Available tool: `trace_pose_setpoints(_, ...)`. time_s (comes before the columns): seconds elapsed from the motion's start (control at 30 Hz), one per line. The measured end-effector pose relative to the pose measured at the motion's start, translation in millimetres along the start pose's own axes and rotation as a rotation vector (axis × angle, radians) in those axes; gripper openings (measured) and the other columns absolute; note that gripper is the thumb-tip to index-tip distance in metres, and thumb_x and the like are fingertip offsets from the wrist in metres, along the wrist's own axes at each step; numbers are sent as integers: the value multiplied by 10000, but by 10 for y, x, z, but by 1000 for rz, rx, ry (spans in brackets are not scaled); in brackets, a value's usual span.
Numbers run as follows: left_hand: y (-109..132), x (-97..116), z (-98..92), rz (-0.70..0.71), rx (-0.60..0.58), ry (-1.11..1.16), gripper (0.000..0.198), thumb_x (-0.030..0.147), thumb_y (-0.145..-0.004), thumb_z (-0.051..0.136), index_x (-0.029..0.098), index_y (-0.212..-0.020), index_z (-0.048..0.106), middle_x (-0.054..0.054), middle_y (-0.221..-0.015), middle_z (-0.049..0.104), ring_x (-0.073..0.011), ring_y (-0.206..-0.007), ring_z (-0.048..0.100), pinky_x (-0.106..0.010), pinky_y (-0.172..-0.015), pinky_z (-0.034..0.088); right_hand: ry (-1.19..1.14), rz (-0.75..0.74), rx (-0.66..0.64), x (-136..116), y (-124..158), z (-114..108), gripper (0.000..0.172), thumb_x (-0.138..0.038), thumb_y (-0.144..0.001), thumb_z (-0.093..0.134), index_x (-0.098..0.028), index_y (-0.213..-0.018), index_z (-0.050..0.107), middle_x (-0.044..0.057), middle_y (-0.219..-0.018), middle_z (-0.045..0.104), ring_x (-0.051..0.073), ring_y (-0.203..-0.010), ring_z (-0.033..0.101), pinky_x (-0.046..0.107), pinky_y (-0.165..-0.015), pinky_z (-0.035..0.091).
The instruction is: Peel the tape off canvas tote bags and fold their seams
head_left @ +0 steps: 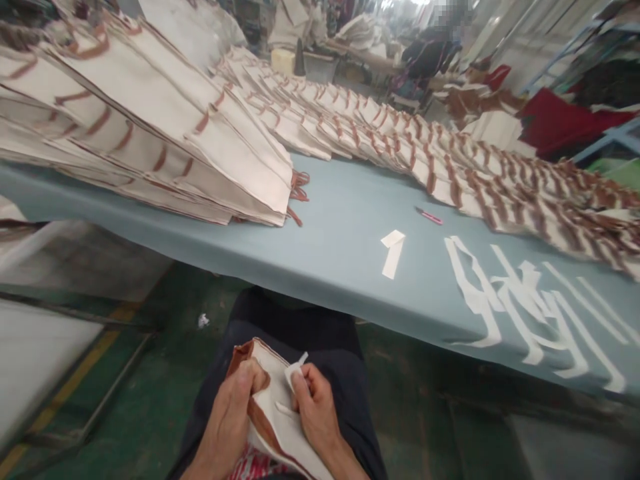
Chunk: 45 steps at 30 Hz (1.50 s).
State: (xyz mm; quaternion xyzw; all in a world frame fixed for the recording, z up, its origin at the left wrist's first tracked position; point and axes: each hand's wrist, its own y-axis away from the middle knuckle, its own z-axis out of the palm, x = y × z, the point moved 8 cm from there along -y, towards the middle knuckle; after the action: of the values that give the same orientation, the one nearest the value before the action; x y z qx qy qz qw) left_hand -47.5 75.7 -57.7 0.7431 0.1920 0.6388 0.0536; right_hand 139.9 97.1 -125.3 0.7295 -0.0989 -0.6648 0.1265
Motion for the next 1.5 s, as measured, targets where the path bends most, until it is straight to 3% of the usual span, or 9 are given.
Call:
trace_pose_setpoints(0.17,307,-104,-176,-106,-18,-18,786,961,-1022,391,261,-666,444,29,-647,465,-194,-645,416,-298,-639,430,35,24,-56,133,44,20,565,-741,-963,723,-223,-747,659,-59,-583,514,151,-580,443,259,-551,350)
trace_pose_setpoints(0.3,528,-98,-376,-96,-76,-100,782,980,-921,576,232,-706,654,5,-717,657,-225,-733,581,-278,-713,481,63,33,-82,136,32,29,565,-737,-971,712,-223,-744,656,-48,-606,525,160,-602,454,265,-562,357)
trace_pose_setpoints(0.43,573,-71,-494,-104,-97,-200,637,808,-994,632,227,-752,730,2,-764,718,-223,-761,625,-268,-744,505,82,50,-98,122,42,70,583,-761,-969,675,-221,-751,641,-56,-594,502,154,-585,437,263,-556,357)
trace_pose_setpoints(0.6,329,193,-280,-33,-276,-177,608,706,-1045,605,189,-754,739,-13,-725,678,-197,-707,607,-249,-689,480,113,29,-105,-128,-95,-79,577,-760,-961,661,-214,-772,649,-64,-581,501,142,-555,419,261,-548,358)
trace_pose_setpoints(0.8,-34,750,26,92,-411,-45,504,592,-1019,669,179,-742,758,6,-675,619,-154,-634,488,-227,-596,398,177,-58,-47,-1155,-59,-744,557,-705,-1001,716,-209,-754,654,-45,-626,534,136,-587,445,253,-567,353)
trace_pose_setpoints(0.87,-109,882,108,124,-441,-19,499,581,-1012,684,177,-730,761,12,-671,583,-145,-620,452,-220,-562,365,162,-51,-124,-1520,102,-820,591,-722,-993,750,-199,-733,658,-54,-608,489,118,-570,381,251,-553,309)
trace_pose_setpoints(0.97,-189,995,195,133,-456,1,505,594,-1020,690,172,-761,788,4,-691,594,-143,-626,457,-210,-540,341,87,49,-298,-1808,319,-718,569,-728,-979,775,-193,-800,707,-71,-597,466,98,-537,290,258,-528,251)
trace_pose_setpoints(1.13,-220,1116,288,159,-479,29,500,586,-1053,677,174,-811,825,2,-679,618,-127,-597,434,-199,-502,294,349,-49,-315,-1974,282,-516,307,-454,-1025,768,-213,-837,747,-40,-664,593,126,-627,452,258,-562,272)
trace_pose_setpoints(1.5,-281,1043,349,23,-459,151,533,641,-966,725,174,-712,703,48,-616,429,-108,-552,326,-210,-469,223,341,-96,-199,-2087,153,-377,244,-428,-961,671,-234,-813,676,-50,-577,599,125,-498,482,260,-499,270)
